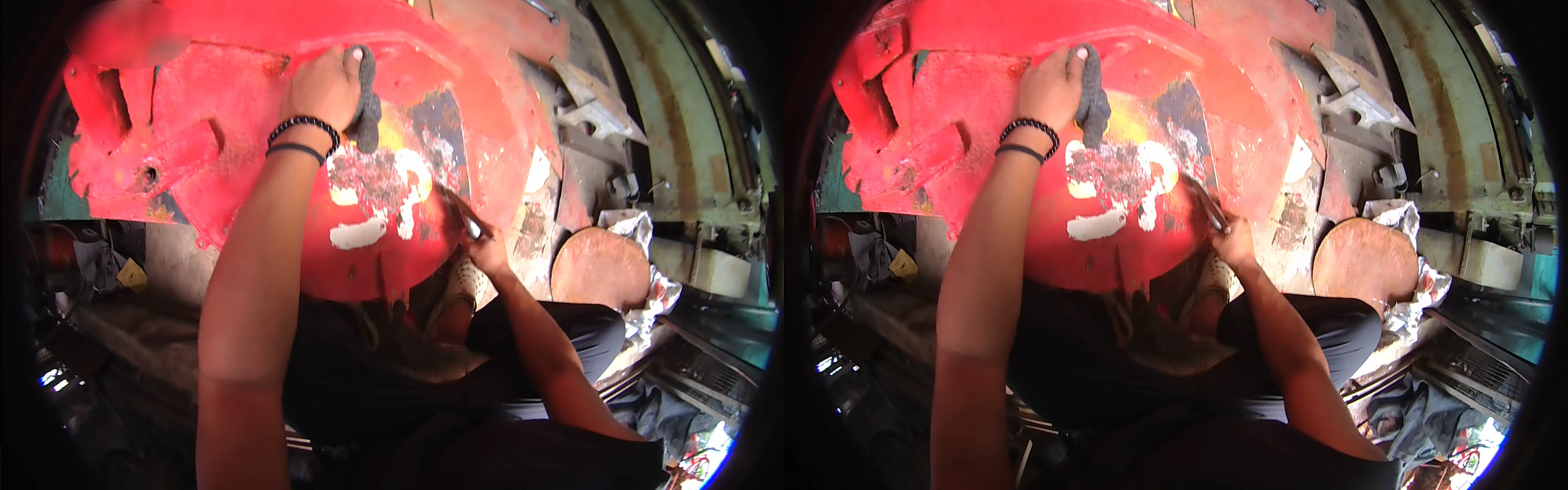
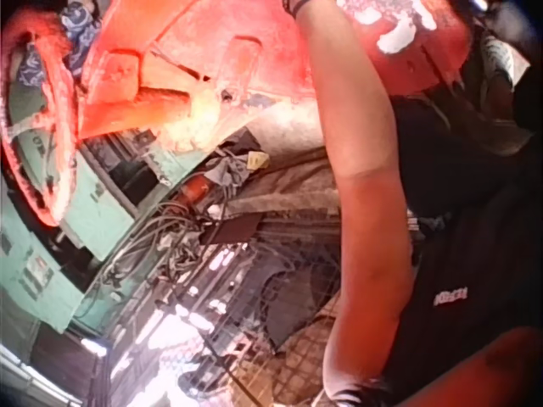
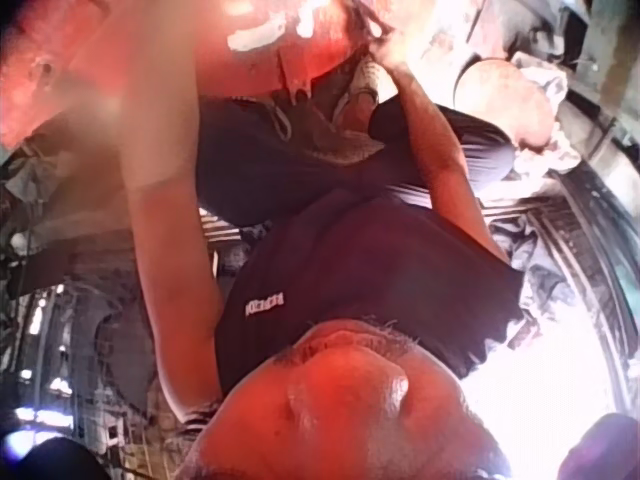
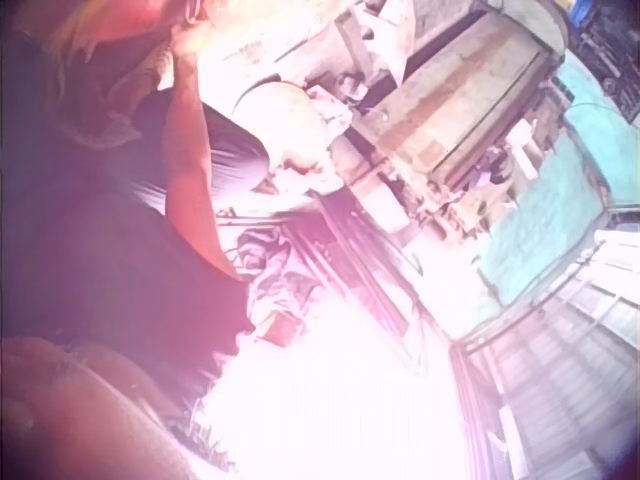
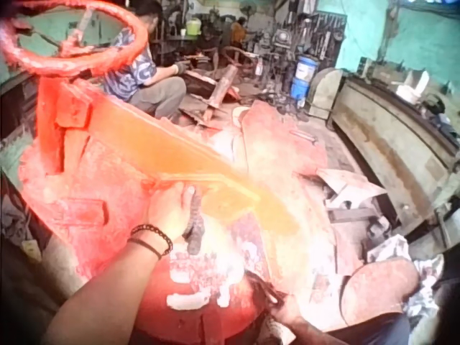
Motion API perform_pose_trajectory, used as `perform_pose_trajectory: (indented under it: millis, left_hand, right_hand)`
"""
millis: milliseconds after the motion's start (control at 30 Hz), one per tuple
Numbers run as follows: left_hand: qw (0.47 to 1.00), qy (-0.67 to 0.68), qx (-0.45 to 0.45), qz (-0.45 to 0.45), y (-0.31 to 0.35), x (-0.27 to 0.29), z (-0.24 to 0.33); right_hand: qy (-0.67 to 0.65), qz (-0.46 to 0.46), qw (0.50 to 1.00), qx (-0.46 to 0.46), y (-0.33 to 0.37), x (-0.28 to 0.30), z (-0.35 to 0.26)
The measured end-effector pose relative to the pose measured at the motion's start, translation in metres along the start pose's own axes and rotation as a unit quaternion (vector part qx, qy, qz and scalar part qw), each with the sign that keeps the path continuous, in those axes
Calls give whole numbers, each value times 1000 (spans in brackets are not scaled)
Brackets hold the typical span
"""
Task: The person sits on the floor and uses a metal scraper to remove red paint from a large red metal part. The person repeatedly scrapes the same area, gradually exposing the underlying surface.
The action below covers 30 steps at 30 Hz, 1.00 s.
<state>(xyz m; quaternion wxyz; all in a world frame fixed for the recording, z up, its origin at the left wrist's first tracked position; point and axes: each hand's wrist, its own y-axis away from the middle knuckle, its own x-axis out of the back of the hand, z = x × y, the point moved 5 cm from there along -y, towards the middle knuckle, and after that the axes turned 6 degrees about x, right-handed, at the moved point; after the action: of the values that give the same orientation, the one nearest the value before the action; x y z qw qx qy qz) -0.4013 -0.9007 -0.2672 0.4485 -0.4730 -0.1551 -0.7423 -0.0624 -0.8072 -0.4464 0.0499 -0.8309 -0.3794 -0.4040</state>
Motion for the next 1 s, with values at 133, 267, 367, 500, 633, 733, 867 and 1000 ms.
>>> perform_pose_trajectory:
  millis: [133, 267, 367, 500, 633, 733, 867, 1000]
  left_hand:
    - [1000, 3, -11, -1, 0, -1, 0]
    - [1000, -15, 11, -19, 0, -3, -1]
    - [1000, -2, 7, -6, 1, -1, -1]
    - [1000, -1, 4, -7, 0, -2, -1]
    - [1000, 0, -5, 3, -1, -2, 0]
    - [1000, -3, 4, -14, 0, -4, 0]
    - [1000, -7, 5, -14, 1, -2, -1]
    - [1000, -11, -1, -24, -3, -4, -2]
  right_hand:
    - [-28, 60, 997, 47, 3, 22, -22]
    - [-32, 79, 991, 104, 9, 38, -51]
    - [-3, 97, 982, 163, 15, 36, -55]
    - [20, 90, 988, 123, 5, 19, -30]
    - [116, 82, 984, 104, -2, 11, -22]
    - [23, 55, 997, 54, -1, 16, -22]
    - [-47, 82, 992, 83, 0, 25, -25]
    - [65, 76, 993, 60, -4, 8, -14]
